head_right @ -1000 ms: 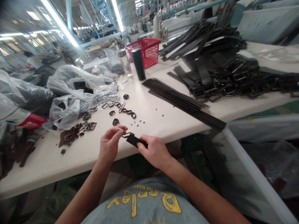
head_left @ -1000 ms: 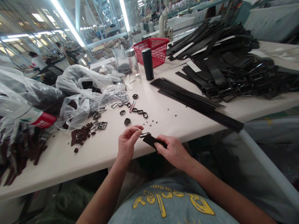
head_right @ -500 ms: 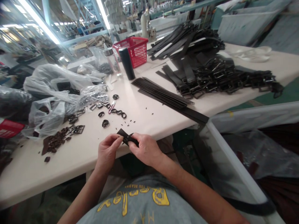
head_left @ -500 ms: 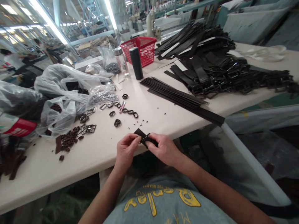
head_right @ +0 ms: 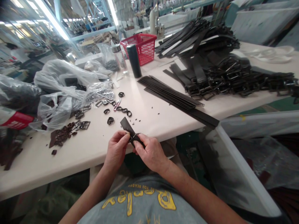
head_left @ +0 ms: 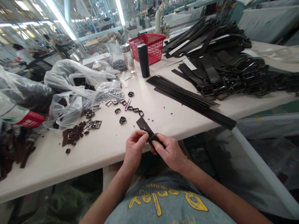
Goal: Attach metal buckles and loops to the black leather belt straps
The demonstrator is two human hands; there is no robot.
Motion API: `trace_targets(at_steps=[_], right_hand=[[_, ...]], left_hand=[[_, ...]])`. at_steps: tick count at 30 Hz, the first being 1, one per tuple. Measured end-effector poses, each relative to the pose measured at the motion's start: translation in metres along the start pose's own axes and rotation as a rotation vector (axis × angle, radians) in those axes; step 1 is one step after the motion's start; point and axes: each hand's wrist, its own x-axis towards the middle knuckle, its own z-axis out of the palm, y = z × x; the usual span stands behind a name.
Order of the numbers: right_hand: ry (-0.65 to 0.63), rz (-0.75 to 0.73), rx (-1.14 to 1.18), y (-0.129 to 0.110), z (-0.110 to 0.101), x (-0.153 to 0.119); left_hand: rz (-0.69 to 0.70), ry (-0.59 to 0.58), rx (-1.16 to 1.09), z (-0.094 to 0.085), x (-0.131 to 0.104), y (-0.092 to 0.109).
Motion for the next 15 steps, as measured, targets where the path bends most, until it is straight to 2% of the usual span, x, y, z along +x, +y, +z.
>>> trace_targets(at_steps=[3, 11, 15], right_hand=[[0.02, 0.006, 0.015, 0.0029, -0.0005, -0.0015], [0.019, -0.028, -0.028, 0.0011, -0.0017, -0.0017], [0.023, -0.037, -0.046, 0.0008, -0.0006, -0.0001]], left_hand=[[0.034, 0.019, -0.01, 0.0033, 0.0011, -0.0013], [0.009, -0.022, -0.058, 0.0053, 0.0012, -0.0021], [0.08, -0.003, -0.004, 0.0076, -0.0028, 0.002]])
